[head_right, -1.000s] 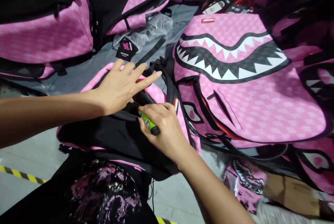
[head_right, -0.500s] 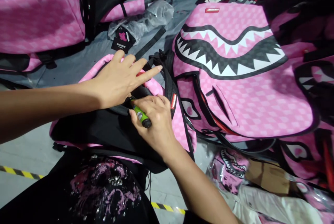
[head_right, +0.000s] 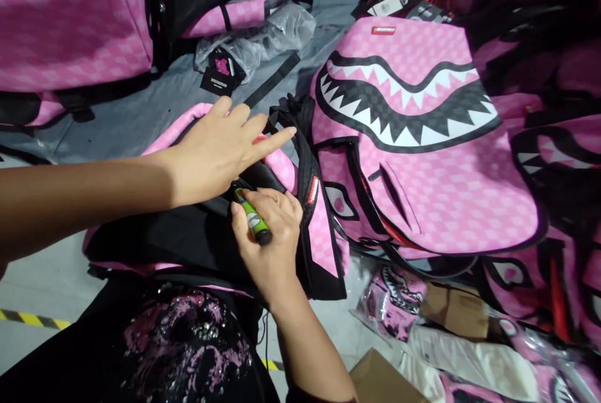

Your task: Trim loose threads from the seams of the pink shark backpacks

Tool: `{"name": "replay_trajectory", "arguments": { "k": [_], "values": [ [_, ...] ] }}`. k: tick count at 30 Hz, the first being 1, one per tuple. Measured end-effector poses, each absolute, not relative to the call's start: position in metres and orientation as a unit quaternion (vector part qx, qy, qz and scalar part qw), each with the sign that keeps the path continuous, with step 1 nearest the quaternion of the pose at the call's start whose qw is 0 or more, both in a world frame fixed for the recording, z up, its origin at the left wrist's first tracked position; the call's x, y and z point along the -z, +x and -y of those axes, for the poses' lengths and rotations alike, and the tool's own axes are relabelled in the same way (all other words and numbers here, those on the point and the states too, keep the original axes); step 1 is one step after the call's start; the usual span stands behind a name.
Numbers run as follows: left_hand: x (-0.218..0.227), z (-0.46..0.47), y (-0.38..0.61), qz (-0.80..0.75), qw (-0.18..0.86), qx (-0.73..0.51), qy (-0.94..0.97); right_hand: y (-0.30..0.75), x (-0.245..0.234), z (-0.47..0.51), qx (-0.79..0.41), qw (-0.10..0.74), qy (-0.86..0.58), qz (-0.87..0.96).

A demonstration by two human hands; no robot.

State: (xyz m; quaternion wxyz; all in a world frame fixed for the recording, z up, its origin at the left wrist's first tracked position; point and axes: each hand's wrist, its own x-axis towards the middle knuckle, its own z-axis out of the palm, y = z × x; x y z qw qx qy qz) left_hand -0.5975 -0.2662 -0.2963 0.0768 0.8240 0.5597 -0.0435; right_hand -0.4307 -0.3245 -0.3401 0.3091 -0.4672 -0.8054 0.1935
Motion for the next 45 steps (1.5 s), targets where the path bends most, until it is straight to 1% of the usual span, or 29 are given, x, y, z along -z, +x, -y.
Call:
{"name": "replay_trajectory", "arguments": {
  "k": [4,8,11,14,19,22,28,36,42,45],
  "values": [
    [0.298,0.264,-0.6,-0.549,0.06,0.05,0.832,-0.437,0.346,0.328,-0.135,0.338,-0.503,0.784],
    [0.296,0.263,-0.6,-0.544,0.055,0.064,0.835,-0.445,0.35,0.328,-0.164,0.363,-0.492,0.774],
    [0.295,0.263,-0.6,-0.542,0.061,0.066,0.835,-0.449,0.35,0.329,-0.131,0.362,-0.509,0.77],
    [0.295,0.263,-0.6,-0.54,0.068,0.056,0.837,-0.45,0.35,0.33,-0.148,0.367,-0.503,0.768],
    [0.298,0.263,-0.602,-0.542,0.062,0.05,0.836,-0.451,0.349,0.329,-0.161,0.356,-0.522,0.758],
    [0.299,0.263,-0.602,-0.543,0.057,0.051,0.836,-0.447,0.347,0.327,-0.197,0.351,-0.513,0.758],
    [0.302,0.265,-0.604,-0.54,0.052,0.019,0.84,-0.434,0.34,0.326,-0.174,0.311,-0.528,0.771],
    [0.307,0.264,-0.604,-0.55,0.057,0.015,0.833,-0.431,0.343,0.322,-0.246,0.301,-0.562,0.73],
    [0.307,0.262,-0.604,-0.548,0.114,-0.015,0.828,-0.43,0.339,0.314,-0.282,0.28,-0.551,0.734],
    [0.308,0.261,-0.603,-0.547,0.119,-0.022,0.828,-0.434,0.337,0.314,-0.239,0.285,-0.552,0.746]
  ]
}}
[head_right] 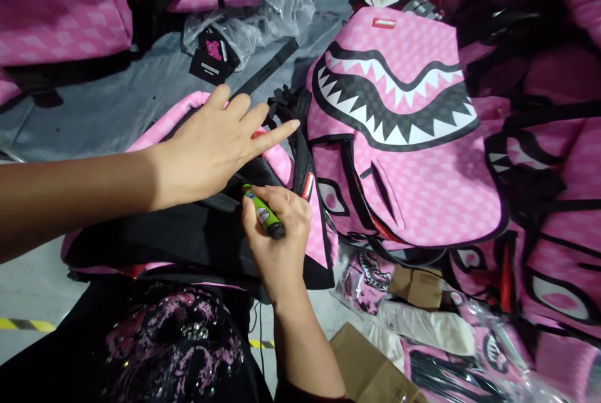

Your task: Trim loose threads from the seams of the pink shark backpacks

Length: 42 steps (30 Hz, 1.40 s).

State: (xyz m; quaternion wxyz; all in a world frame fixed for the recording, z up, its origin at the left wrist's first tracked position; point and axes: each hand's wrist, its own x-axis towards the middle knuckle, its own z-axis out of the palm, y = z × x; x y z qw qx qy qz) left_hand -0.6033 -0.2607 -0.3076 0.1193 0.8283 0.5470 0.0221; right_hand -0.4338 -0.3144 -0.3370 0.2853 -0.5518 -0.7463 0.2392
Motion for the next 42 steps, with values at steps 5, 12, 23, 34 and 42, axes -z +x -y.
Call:
{"name": "replay_trajectory", "arguments": {
  "k": [5,12,23,34,42],
  "values": [
    [0.306,0.26,-0.603,-0.548,0.142,-0.02,0.824,-0.44,0.339,0.319,-0.228,0.297,-0.554,0.743],
    [0.305,0.258,-0.602,-0.552,0.154,-0.012,0.819,-0.441,0.348,0.323,-0.228,0.33,-0.552,0.731],
    [0.303,0.259,-0.603,-0.542,0.067,0.049,0.836,-0.445,0.343,0.318,-0.203,0.33,-0.531,0.753],
    [0.299,0.257,-0.603,-0.543,0.069,0.07,0.834,-0.441,0.344,0.318,-0.206,0.33,-0.529,0.754],
    [0.274,0.284,-0.642,-0.611,0.1,0.115,0.777,-0.443,0.345,0.328,-0.232,0.363,-0.485,0.761]
  ]
}}
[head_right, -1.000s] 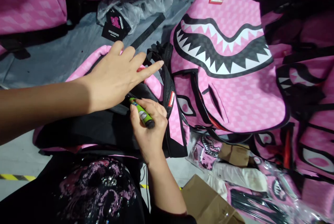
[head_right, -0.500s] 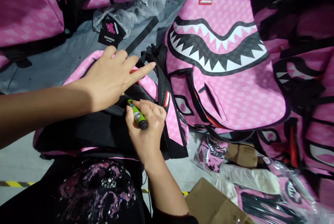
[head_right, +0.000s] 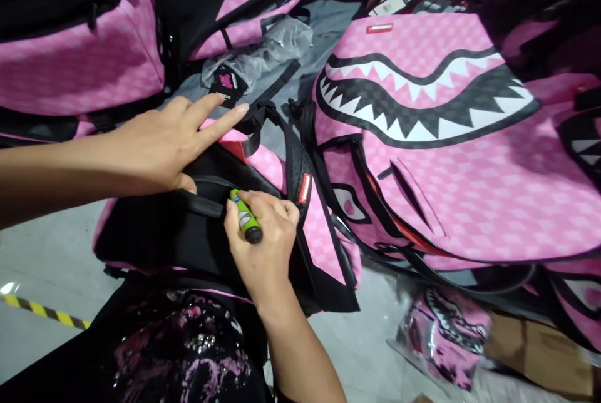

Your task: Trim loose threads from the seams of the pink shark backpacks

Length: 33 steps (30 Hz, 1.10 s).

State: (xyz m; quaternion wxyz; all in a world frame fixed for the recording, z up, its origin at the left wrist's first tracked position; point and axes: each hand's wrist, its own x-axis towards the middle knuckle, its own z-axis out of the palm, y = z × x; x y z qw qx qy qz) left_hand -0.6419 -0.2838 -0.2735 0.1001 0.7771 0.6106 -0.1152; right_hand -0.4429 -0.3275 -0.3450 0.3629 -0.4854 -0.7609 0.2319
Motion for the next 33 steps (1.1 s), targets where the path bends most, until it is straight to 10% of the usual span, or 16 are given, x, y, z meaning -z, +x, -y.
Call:
{"name": "replay_trajectory", "arguments": {
  "k": [33],
  "values": [
    [0.278,0.301,-0.667,-0.672,0.176,0.177,0.697,-0.48,0.347,0.324,-0.387,0.312,-0.33,0.802]
  ]
}}
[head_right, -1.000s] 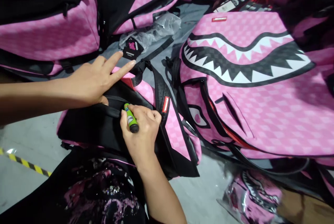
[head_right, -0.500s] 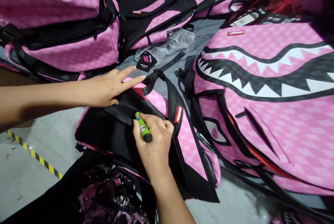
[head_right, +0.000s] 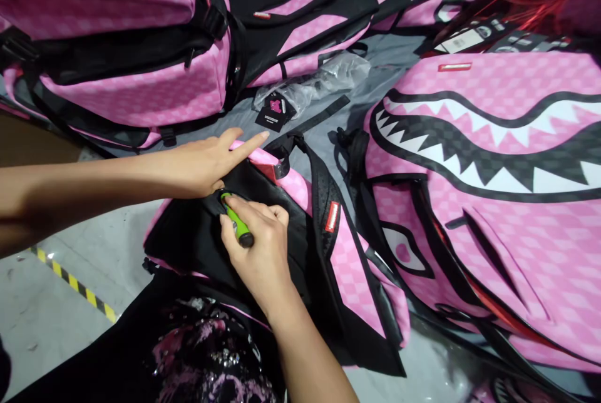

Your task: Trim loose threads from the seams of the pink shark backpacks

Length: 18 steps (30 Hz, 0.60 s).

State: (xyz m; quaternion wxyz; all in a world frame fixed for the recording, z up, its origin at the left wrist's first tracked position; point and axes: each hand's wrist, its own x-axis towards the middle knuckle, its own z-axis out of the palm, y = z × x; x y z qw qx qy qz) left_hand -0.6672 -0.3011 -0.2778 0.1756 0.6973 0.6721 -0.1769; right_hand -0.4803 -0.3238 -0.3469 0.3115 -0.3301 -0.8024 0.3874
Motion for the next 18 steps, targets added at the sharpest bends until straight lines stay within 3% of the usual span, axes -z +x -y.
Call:
{"name": "replay_trajectory", "arguments": {
  "k": [18],
  "values": [
    [0.2836,0.301,-0.6718,-0.673,0.199,0.152,0.697,-0.4847,0.3446,0.3277,-0.342,0.303,-0.405,0.792]
  ]
}}
